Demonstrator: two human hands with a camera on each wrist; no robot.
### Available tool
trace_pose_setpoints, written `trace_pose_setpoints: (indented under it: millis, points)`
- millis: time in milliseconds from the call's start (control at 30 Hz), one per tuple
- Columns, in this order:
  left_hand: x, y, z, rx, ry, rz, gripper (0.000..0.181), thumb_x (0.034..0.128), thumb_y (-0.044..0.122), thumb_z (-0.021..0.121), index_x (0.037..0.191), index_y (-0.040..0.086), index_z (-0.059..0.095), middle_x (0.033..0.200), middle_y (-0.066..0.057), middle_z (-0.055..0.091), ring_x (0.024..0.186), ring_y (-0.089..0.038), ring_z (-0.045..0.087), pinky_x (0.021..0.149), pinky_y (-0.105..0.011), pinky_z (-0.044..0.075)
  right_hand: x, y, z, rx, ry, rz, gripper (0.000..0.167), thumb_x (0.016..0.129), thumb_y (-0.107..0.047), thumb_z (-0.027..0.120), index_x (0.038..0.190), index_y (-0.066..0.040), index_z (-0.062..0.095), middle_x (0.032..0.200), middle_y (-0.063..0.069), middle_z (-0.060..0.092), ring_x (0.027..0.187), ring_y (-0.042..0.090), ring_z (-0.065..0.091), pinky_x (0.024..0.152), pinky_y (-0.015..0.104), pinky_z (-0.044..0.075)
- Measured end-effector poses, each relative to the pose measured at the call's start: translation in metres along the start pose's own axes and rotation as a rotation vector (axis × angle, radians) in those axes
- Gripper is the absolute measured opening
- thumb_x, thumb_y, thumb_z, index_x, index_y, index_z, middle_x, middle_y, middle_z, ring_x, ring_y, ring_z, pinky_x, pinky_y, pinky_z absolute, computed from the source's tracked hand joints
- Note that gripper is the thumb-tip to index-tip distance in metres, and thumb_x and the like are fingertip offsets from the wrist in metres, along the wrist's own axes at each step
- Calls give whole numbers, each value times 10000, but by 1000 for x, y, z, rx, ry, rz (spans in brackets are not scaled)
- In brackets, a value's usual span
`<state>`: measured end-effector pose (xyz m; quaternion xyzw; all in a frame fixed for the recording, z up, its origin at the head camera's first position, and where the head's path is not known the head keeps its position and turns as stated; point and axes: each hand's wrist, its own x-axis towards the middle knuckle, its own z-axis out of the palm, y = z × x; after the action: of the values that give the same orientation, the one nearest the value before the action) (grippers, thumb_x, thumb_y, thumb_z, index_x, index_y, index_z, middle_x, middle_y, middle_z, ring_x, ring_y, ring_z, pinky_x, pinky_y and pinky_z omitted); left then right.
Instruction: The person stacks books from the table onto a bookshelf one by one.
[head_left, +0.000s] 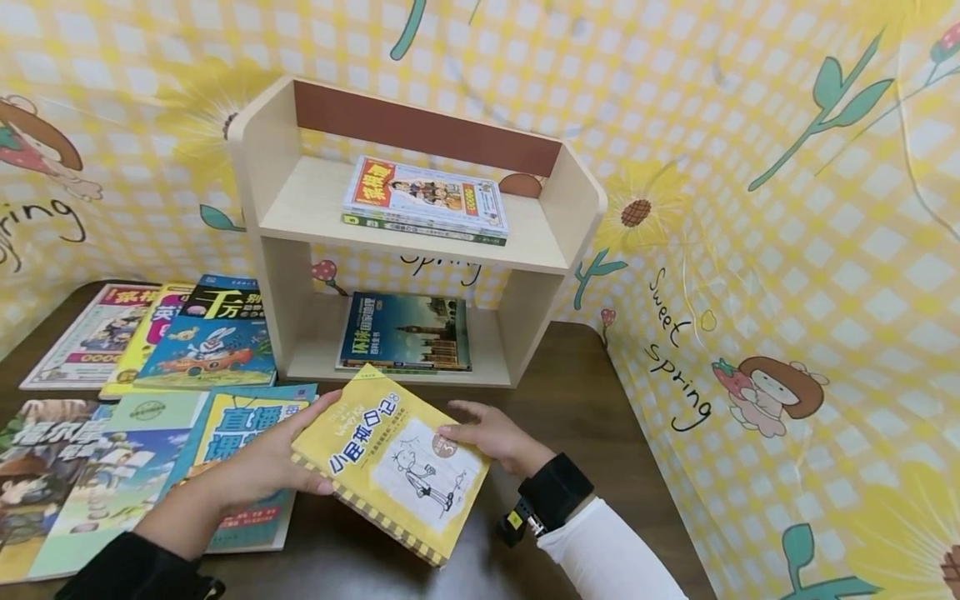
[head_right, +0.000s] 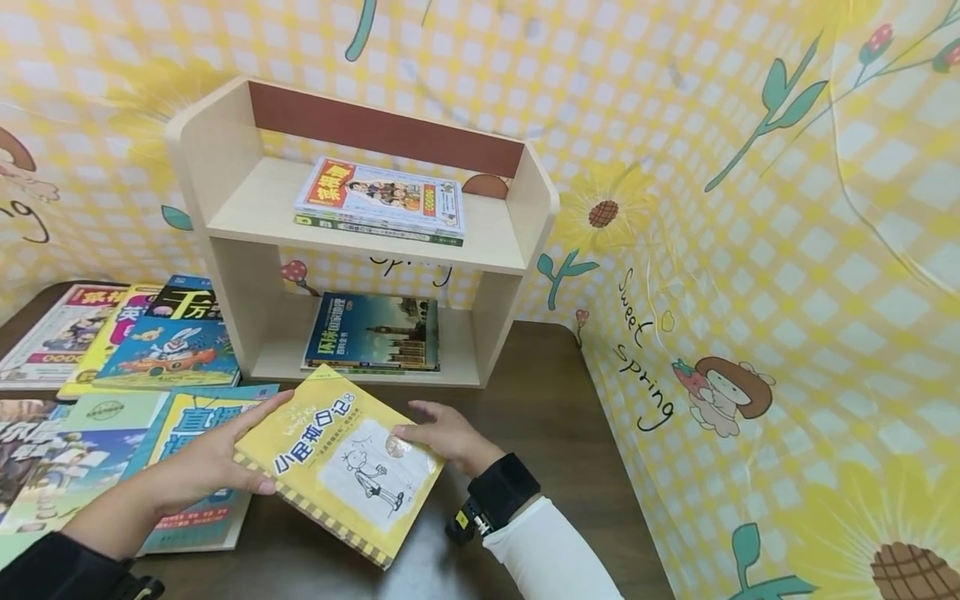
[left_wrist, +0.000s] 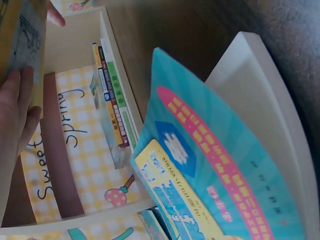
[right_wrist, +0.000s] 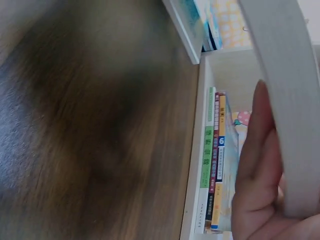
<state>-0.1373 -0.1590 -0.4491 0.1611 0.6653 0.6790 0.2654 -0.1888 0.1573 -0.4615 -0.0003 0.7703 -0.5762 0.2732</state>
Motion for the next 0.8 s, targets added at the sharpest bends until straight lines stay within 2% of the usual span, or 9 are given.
trace_pose_setpoints:
  millis: [100,233,333,467,600,800]
  points:
    - [1,0,-1,31,60,-1,1148,756,28,798,1561,148,-12,1239,-219,557,936,-294,665,757,-334,573,0,-3,-2,101,99,4,650,942,-292,623,1477,-45,349,920,97,674,689,147,656,617,262,549]
    - [1,2,1,31,168,-16,1147,763,53,805,1565,189,-2,1321,-257,489,944,-260,654,756,-323,575,-3,-7,-1,264,165,-23,514,996,-371,495,1348,1,459,936,72,650,747,134,632,646,239,517]
    - [-1,4,5,-3,221,-6,1143,771,49,799,1565,206,-9,1414,-285,396,981,-247,652,795,-321,570,-8,-10,5,344,161,-55,485,1007,-410,431,1264,-6,510,924,50,651,767,130,637,664,240,513]
    - [-3,8,12,-8,280,41,1135,774,56,797,1566,219,0,1447,-279,358,997,-230,654,814,-327,564,-18,-17,14,399,137,-108,504,1011,-388,401,1366,-31,426,941,36,656,776,119,653,667,239,520]
    - [-4,15,18,3,345,108,1118,790,40,780,1565,228,-3,1459,-261,328,971,-149,658,800,-292,564,-33,-29,22,425,141,-143,527,1015,-334,405,1448,-46,314,997,50,647,817,119,655,678,243,526]
    - [-4,30,26,36,427,212,1102,811,19,758,1563,255,-12,1451,-271,332,972,-37,642,783,-255,560,-56,-46,29,459,127,-237,534,996,-190,462,1481,-47,289,1109,82,641,858,118,653,697,231,514]
